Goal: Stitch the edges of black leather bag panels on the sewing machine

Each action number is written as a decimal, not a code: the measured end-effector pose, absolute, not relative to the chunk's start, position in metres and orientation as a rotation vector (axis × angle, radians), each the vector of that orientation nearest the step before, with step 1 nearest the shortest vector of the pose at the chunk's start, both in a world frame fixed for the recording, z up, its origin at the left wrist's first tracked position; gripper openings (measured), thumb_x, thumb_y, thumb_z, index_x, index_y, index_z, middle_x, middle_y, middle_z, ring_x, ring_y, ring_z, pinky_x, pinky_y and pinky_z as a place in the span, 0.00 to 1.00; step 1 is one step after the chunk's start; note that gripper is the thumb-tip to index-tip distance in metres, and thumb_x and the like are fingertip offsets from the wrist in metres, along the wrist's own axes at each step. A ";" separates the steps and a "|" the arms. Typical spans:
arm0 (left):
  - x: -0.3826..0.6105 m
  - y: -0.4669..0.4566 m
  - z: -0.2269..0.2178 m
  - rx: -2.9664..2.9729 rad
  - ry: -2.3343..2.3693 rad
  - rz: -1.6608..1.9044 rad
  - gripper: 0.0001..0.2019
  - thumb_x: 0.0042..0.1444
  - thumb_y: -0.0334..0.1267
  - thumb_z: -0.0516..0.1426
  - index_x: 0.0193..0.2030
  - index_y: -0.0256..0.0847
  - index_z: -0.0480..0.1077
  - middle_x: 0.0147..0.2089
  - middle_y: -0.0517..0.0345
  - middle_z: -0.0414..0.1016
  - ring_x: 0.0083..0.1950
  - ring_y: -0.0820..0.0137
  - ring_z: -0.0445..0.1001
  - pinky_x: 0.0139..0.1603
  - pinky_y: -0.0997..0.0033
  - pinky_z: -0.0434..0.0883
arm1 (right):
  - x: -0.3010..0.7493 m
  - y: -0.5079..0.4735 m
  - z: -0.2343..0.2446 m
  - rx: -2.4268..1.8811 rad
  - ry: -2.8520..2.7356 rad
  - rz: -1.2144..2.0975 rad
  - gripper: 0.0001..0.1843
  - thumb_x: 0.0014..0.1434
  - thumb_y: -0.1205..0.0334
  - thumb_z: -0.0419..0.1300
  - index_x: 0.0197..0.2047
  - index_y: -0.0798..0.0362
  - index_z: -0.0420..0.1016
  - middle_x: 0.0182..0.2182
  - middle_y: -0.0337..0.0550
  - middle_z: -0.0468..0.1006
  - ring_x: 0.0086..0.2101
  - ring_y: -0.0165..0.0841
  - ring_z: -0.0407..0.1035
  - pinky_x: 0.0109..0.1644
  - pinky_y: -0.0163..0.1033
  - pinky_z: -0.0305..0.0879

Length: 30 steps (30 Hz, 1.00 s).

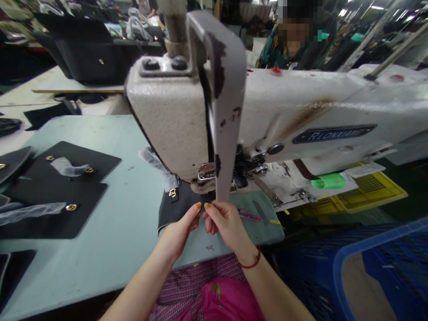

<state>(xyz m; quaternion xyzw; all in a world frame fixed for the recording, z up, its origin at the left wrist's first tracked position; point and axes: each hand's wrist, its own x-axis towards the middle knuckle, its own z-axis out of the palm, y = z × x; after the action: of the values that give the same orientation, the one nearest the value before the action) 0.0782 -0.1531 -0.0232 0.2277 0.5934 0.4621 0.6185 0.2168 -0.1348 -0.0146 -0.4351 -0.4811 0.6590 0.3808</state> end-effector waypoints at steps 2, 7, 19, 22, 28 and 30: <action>0.075 -0.148 -0.023 0.497 1.310 1.060 0.23 0.39 0.57 0.67 0.21 0.38 0.69 0.20 0.66 0.59 0.24 0.75 0.55 0.26 0.72 0.58 | 0.216 -0.133 -0.016 -1.094 -1.212 1.687 0.22 0.63 0.46 0.56 0.29 0.56 0.72 0.16 0.34 0.69 0.17 0.22 0.59 0.22 0.28 0.56; 0.071 -0.136 -0.024 0.501 1.266 1.066 0.24 0.40 0.56 0.67 0.19 0.39 0.63 0.19 0.67 0.56 0.24 0.76 0.53 0.26 0.73 0.56 | 0.218 -0.139 -0.033 -1.056 -1.168 1.715 0.22 0.64 0.44 0.55 0.34 0.56 0.73 0.19 0.35 0.71 0.17 0.22 0.60 0.21 0.27 0.55; 0.065 -0.115 -0.029 0.588 1.197 1.140 0.23 0.43 0.49 0.66 0.18 0.42 0.56 0.18 0.69 0.51 0.23 0.77 0.50 0.25 0.75 0.54 | 0.235 -0.174 -0.096 -1.305 -1.567 1.428 0.14 0.66 0.60 0.50 0.35 0.56 0.73 0.21 0.36 0.71 0.20 0.24 0.64 0.25 0.28 0.60; 0.064 -0.113 -0.030 0.616 1.175 1.158 0.21 0.44 0.47 0.65 0.20 0.42 0.56 0.19 0.70 0.50 0.23 0.78 0.47 0.24 0.75 0.52 | 0.234 -0.174 -0.096 -1.307 -1.634 1.361 0.14 0.66 0.61 0.49 0.35 0.56 0.73 0.21 0.37 0.71 0.21 0.25 0.65 0.26 0.28 0.60; 0.066 -0.110 -0.029 0.651 1.172 1.216 0.21 0.46 0.46 0.64 0.20 0.41 0.56 0.19 0.70 0.50 0.23 0.78 0.47 0.23 0.75 0.52 | 0.236 -0.175 -0.100 -1.305 -1.689 1.316 0.15 0.67 0.61 0.49 0.35 0.55 0.74 0.22 0.37 0.72 0.22 0.25 0.67 0.26 0.28 0.61; 0.069 -0.110 -0.029 0.644 1.202 1.244 0.21 0.45 0.46 0.65 0.19 0.42 0.56 0.19 0.70 0.51 0.22 0.77 0.49 0.24 0.75 0.52 | 0.236 -0.175 -0.100 -1.307 -1.689 1.316 0.15 0.67 0.60 0.49 0.36 0.55 0.74 0.22 0.38 0.73 0.22 0.25 0.67 0.26 0.28 0.61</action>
<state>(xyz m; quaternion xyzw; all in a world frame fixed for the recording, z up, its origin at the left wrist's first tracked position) 0.0685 -0.1102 -0.0292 0.2781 0.5193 0.5374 0.6035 0.2365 -0.1746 -0.1004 -0.4952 -0.6399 0.4984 0.3112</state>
